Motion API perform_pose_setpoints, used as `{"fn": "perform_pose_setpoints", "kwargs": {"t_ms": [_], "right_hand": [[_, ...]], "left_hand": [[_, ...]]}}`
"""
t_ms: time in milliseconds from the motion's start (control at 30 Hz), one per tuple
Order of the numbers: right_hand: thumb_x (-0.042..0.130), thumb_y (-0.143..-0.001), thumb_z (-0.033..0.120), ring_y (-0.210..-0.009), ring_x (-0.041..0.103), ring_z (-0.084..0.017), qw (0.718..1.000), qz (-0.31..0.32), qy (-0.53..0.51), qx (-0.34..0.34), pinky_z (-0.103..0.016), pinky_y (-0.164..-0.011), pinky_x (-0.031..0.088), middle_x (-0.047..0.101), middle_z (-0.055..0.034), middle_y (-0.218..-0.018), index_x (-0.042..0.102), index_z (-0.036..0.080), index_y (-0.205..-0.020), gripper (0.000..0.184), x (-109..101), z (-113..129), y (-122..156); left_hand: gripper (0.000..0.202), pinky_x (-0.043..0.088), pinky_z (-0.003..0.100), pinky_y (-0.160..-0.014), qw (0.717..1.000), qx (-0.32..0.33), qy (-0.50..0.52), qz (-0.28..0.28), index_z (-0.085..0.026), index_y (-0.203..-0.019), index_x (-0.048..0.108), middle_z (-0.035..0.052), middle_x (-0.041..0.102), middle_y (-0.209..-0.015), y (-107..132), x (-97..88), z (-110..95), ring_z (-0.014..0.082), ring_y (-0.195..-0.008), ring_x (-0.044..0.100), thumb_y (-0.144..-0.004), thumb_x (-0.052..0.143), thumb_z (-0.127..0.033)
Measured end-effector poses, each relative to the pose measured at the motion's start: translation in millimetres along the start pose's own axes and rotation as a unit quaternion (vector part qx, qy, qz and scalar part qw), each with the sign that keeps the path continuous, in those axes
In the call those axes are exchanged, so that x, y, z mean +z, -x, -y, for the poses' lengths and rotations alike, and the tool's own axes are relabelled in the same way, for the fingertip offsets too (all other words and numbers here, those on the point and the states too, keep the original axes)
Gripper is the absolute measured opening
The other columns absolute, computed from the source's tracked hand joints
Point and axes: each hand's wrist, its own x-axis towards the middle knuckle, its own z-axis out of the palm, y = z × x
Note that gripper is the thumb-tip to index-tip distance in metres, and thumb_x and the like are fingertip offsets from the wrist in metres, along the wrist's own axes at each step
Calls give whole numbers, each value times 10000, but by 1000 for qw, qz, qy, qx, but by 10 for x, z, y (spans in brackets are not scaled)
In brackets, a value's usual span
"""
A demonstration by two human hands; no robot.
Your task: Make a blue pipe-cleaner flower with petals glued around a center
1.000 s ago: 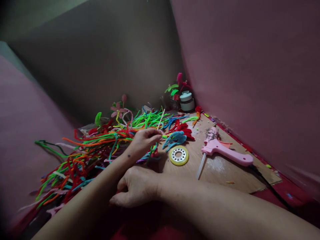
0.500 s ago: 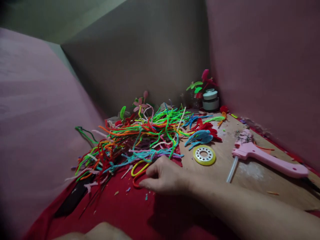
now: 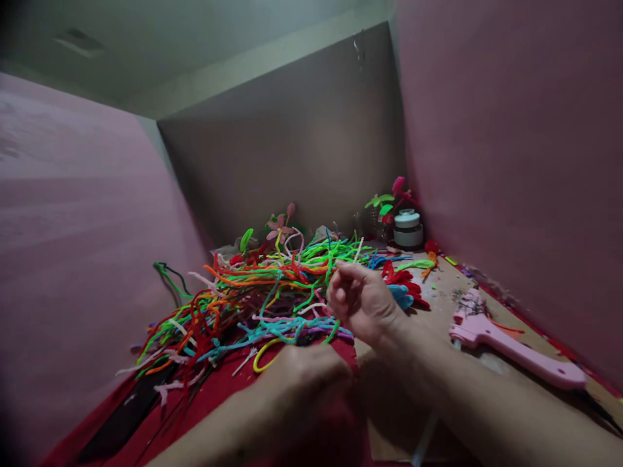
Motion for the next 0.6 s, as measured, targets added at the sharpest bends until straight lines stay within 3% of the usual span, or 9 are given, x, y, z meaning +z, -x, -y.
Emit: {"fn": "perform_pose_setpoints", "kwargs": {"t_ms": [133,233,333,400,500,600], "right_hand": [[560,-756,368,-304,293,-56,977,-4,213,-26,-213,-354,167,383,53,-322,494,156,-483,353,-34,-286,20],[543,-781,389,-366,301,-59,925,0,371,-77,-224,-390,200,381,60,-383,490,160,-503,363,-73,-348,109],[524,-795,364,-434,321,-70,817,35,557,-143,-230,-435,243,359,54,-431,450,167,-463,393,-89,-333,205],[505,-814,307,-486,401,-86,753,83,625,-187,-228,-479,317,440,34,-487,519,162,-520,329,-94,-342,229],[505,-817,196,-753,567,-143,684,173,666,-245,-269,-702,439,643,-41,-780,655,161,-860,159,-104,-409,199],[508,-800,137,-987,553,-183,618,238,703,-261,-352,-891,413,649,-72,-1040,567,199,-1170,380,-131,-494,136]], "left_hand": [[196,399,202,-594,970,-197,-3,-142,-174,-765,635,14,642,-687,115,-351,482,111,-608,548,-813,452,-226],[191,403,220,-580,918,-344,2,-198,-176,-743,650,10,640,-656,205,-524,919,135,-590,564,-755,489,-278],[229,397,232,-565,901,-385,11,-199,-159,-779,652,21,638,-640,280,-513,1245,146,-572,566,-744,475,-301],[232,391,231,-570,899,-394,19,-190,-157,-746,659,31,651,-665,311,-438,1372,154,-612,575,-716,516,-337],[187,368,223,-541,898,-401,39,-175,-161,-636,649,18,625,-598,330,-340,1452,150,-598,556,-658,569,-329],[160,336,214,-486,887,-421,63,-180,-158,-566,611,-13,544,-478,343,-322,1454,123,-498,501,-636,558,-292]]}}
